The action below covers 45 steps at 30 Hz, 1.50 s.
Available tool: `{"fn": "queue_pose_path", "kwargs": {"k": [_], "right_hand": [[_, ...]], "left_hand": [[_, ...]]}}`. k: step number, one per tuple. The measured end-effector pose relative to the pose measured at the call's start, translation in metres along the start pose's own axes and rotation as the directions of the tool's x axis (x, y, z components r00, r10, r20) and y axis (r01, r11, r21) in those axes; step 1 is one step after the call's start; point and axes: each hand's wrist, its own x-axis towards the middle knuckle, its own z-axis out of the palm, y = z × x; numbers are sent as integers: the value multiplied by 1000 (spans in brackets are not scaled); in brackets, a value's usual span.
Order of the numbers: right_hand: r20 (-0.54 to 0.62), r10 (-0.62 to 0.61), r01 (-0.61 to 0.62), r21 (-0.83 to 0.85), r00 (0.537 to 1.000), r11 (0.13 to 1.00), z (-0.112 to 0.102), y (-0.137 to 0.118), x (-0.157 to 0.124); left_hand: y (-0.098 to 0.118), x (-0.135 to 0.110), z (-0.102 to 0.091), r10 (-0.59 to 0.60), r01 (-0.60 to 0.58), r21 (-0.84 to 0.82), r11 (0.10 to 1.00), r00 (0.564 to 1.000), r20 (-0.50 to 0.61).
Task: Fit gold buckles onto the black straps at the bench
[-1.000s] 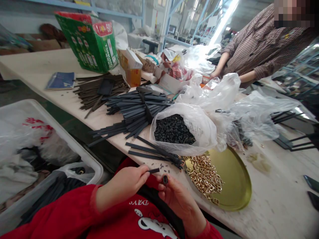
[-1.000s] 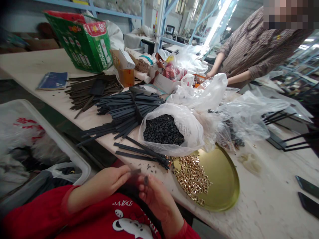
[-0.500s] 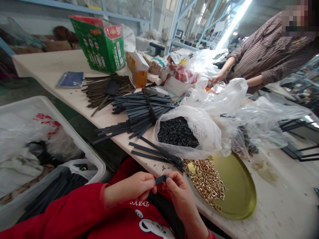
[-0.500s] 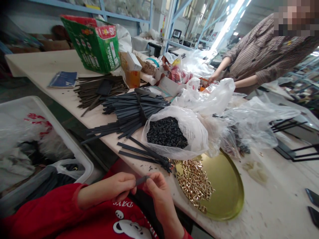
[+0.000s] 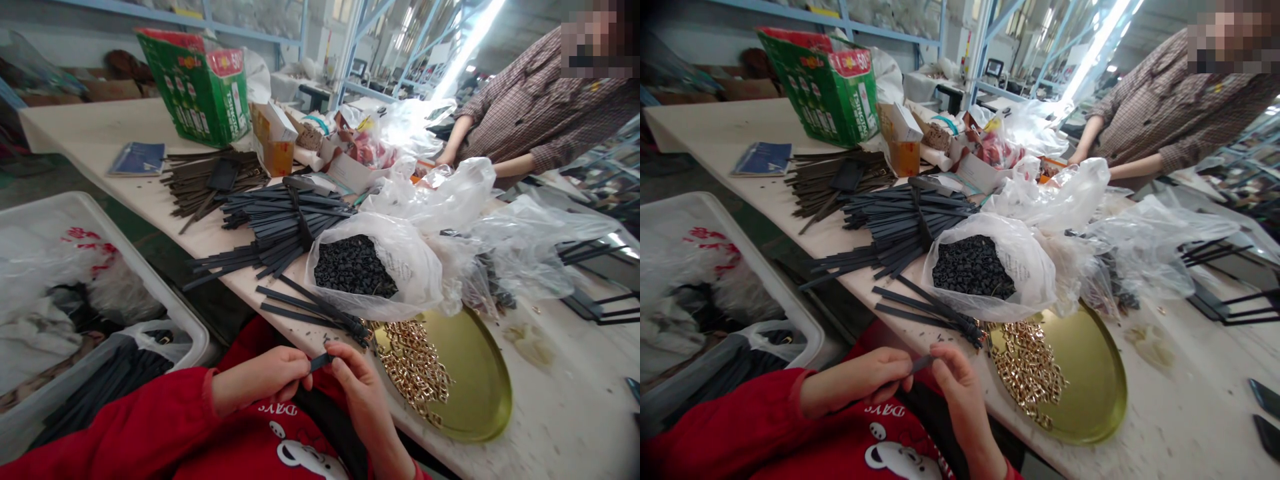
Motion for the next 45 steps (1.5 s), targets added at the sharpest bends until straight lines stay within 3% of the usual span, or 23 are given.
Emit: {"fn": "queue_pose_path", "kwargs": {"k": [6, 9, 11, 16, 18, 21, 24, 29, 34, 39, 41, 43, 44, 45], "right_hand": [[-42, 10, -12, -50, 999, 999, 5, 1, 3], [-30, 76, -76, 14, 997, 997, 5, 3, 2], [-25, 80, -81, -34, 996, 996, 5, 6, 1], [-14, -141, 129, -329, 990, 936, 7, 7, -1], [27, -105, 108, -304, 994, 946, 7, 7, -1], [34, 54, -50, -111, 998, 993, 4, 6, -2], [15, 124, -124, 20, 992, 992, 2, 7, -4], [51, 91, -91, -5, 995, 996, 4, 7, -4], [-35, 101, -97, 114, 994, 989, -4, 2, 1], [73, 149, -161, 219, 986, 962, 12, 3, -1], [102, 92, -104, 125, 991, 987, 13, 2, -1], [117, -9, 24, -122, 993, 992, 0, -5, 2], [111, -69, 100, -303, 991, 948, -12, -11, 5], [78, -133, 154, -514, 988, 844, -27, -17, 10]], "left_hand": [[-9, 7, 8, 83, -76, 94, 993, 993, -79], [-12, 7, 9, 150, -98, 262, 960, 971, -185], [-14, 6, 8, 235, -132, 411, 902, 949, -211], [-13, -1, 9, 294, -146, 613, 776, 944, -147], [-13, -2, 12, 320, -164, 653, 740, 939, -127], [-14, 0, 16, 357, -156, 702, 695, 922, -149], [-17, 5, 18, 363, -133, 714, 688, 914, -180], [-19, 10, 17, 370, -157, 706, 690, 916, -158], [-12, 5, 10, 240, -173, 587, 791, 970, -37], [-9, 12, 14, 315, -225, 465, 856, 941, -123], [-9, 17, 14, 317, -247, 421, 873, 943, -105], [-9, 21, 10, 336, -283, 373, 884, 938, -82], [-9, 24, 7, 336, -288, 345, 893, 938, -86], [-8, 26, 5, 326, -279, 318, 906, 939, -106]]}}
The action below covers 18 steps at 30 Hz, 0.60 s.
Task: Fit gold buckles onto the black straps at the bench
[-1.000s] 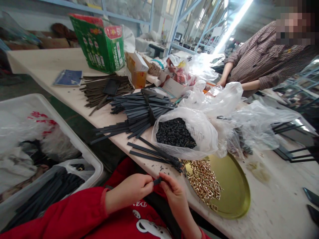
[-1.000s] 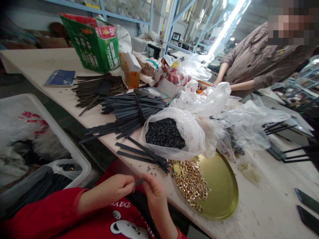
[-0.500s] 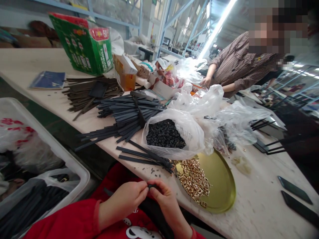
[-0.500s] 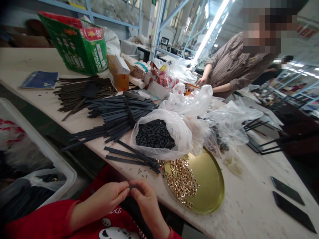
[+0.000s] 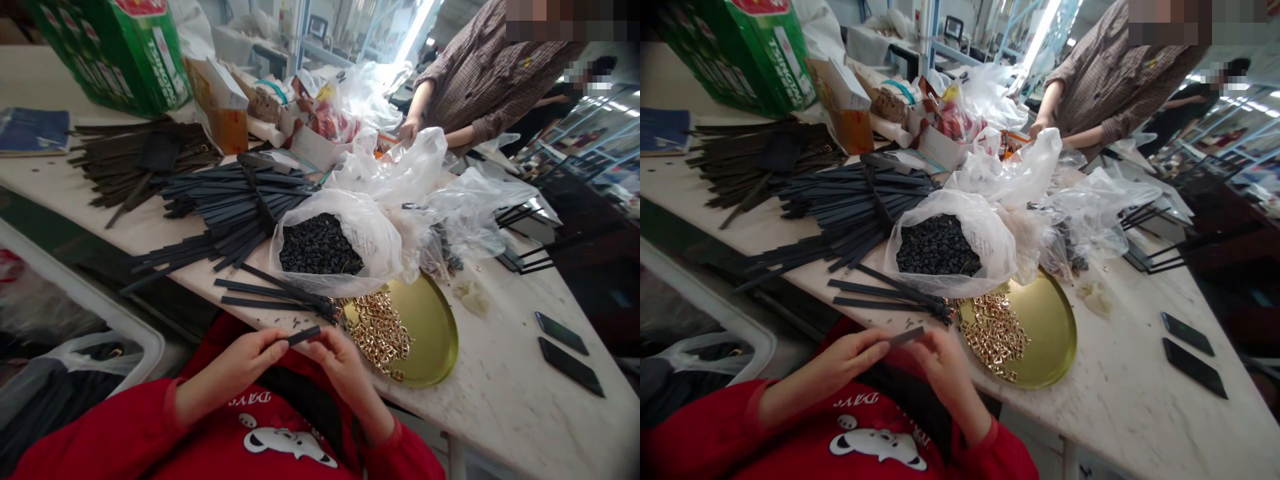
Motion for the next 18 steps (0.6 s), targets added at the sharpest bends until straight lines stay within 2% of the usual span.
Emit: {"fn": "queue_pose_path", "kwargs": {"k": [1, 2, 4, 7, 11, 18], "right_hand": [[-121, -34, 2, -256, 992, 967, -18, 4, 6], [-201, -76, -34, -496, 977, 868, -36, 9, 12], [-279, -85, -109, -615, 957, 781, -67, 19, 28], [-307, -66, -179, -701, 949, 690, -92, 32, 52], [-282, -12, -217, -764, 959, 608, -95, 42, 70], [-243, 24, -210, -780, 970, 590, -100, 47, 69]], "left_hand": [[-1, 2, -1, -26, 26, -25, 999, 999, -18], [-1, 4, -2, -53, 52, -44, 998, 998, -31], [0, 7, 0, -88, 85, -69, 994, 995, -43], [6, 7, 6, -117, 114, -69, 991, 992, -39], [10, 4, 10, -163, 163, -51, 985, 987, 7], [9, -3, 15, -100, 100, 4, 995, 995, -2]]}}
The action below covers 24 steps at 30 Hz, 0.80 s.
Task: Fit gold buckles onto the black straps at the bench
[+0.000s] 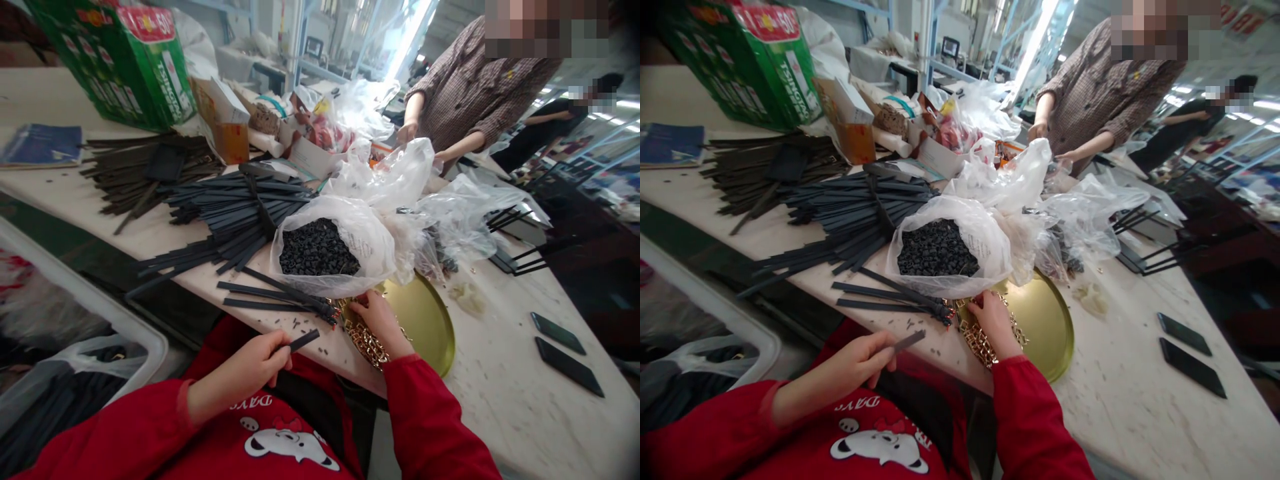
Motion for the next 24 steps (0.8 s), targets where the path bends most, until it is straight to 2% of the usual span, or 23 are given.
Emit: {"fn": "queue_pose_path", "kwargs": {"k": [7, 11, 15, 18, 20, 22, 24], "right_hand": [[-3, -44, 44, 87, 999, 995, -6, 1, 9], [-70, -61, 73, 180, 996, 981, -9, -2, 6], [-159, -50, 102, 338, 986, 936, -10, -10, -14], [-185, -43, 131, 497, 982, 858, -9, -28, -40], [-131, -13, 101, 700, 991, 707, -8, -49, -57], [54, 52, -67, 949, 997, 308, -5, -71, -71], [259, 66, -253, 964, 964, -83, -1, -91, -79]], "left_hand": [[1, -8, 7, 18, -18, -7, 1000, 999, 40], [-4, -10, 7, 1, -1, -8, 1000, 999, 33], [-4, -9, 3, 9, -9, 9, 1000, 1000, -3], [1, -4, 1, 37, -38, -9, 999, 998, -44], [6, 2, 1, 76, -80, -52, 995, 994, -77], [9, 7, 1, 103, -112, -89, 990, 990, -98], [11, 10, 0, 110, -118, -91, 989, 989, -95]]}}
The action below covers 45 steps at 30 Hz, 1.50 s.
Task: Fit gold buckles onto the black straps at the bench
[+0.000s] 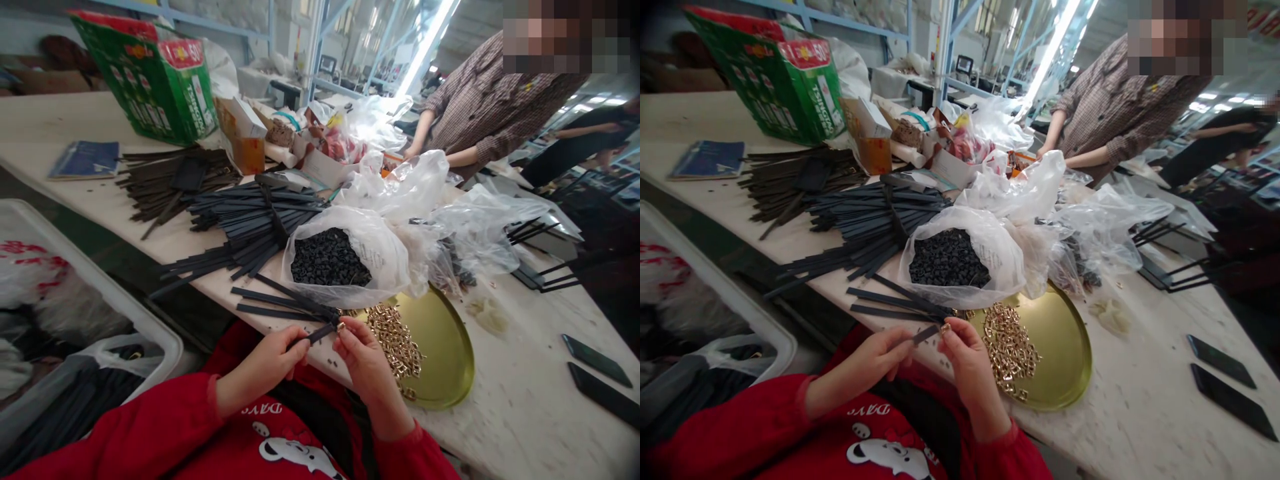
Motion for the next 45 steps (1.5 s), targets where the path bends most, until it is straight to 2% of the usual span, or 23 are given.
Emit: {"fn": "queue_pose_path", "kwargs": {"k": [2, 4, 7, 10, 13, 16, 22, 24, 26, 28, 30, 32, 34, 36, 38, 41, 43, 45], "right_hand": [[12, 154, -154, 208, 988, 966, 13, 6, -3], [42, 234, -236, 292, 971, 927, 20, 11, -5], [69, 219, -229, 238, 973, 944, 25, 20, -8], [59, 160, -166, 130, 985, 977, 28, 29, -13], [27, 122, -124, 76, 992, 989, 28, 35, -18], [77, 125, -128, 41, 989, 991, 28, 38, -20], [173, 194, -207, 63, 966, 976, 33, 41, -22], [139, 129, -125, -41, 982, 991, 34, 43, -24], [72, -102, 118, -269, 992, 956, 32, 44, -27], [103, -364, 364, -501, 926, 785, 29, 44, -30], [177, -478, 476, -616, 860, 628, 25, 43, -33], [193, -451, 461, -637, 871, 618, 24, 42, -34], [180, -368, 398, -606, 912, 689, 24, 41, -35], [202, -285, 349, -559, 937, 753, 26, 38, -34], [257, -247, 352, -548, 934, 759, 27, 31, -30], [389, -230, 439, -623, 892, 647, 24, 6, -9], [402, -284, 491, -734, 871, 469, 18, -18, 19], [311, -384, 406, -892, 869, 197, 10, -40, 58]], "left_hand": [[1, 1, -2, 1, -1, 33, 999, 1000, 13], [1, 0, -5, 19, -21, 83, 996, 1000, 17], [-1, 0, -7, 62, -63, 122, 991, 998, 12], [-4, 2, -5, 78, -78, 66, 995, 997, -1], [-5, 3, -3, 5, -1, -73, 997, 999, 52], [-2, 2, -3, -93, 109, -205, 973, 992, 85], [1, -3, -2, -179, 192, -239, 952, 981, 75], [-1, -5, 0, -204, 213, -236, 948, 977, 61], [-3, -7, 2, -221, 222, -233, 947, 975, 31], [-6, -11, 5, -200, 192, -211, 959, 980, -17], [-11, -15, 6, -157, 150, -192, 970, 987, -24], [-15, -19, 6, -115, 118, -204, 972, 993, 25], [-17, -20, 3, -84, 96, -205, 974, 994, 68], [-16, -19, -1, -63, 69, -160, 985, 997, 43], [-12, -15, -5, -15, 15, -100, 995, 1000, -1], [-5, -8, -10, 91, -91, -20, 996, 996, 11], [-3, -1, -12, 94, -94, -1, 996, 995, 26], [-5, 8, -13, 65, -65, -21, 998, 998, 4]]}}
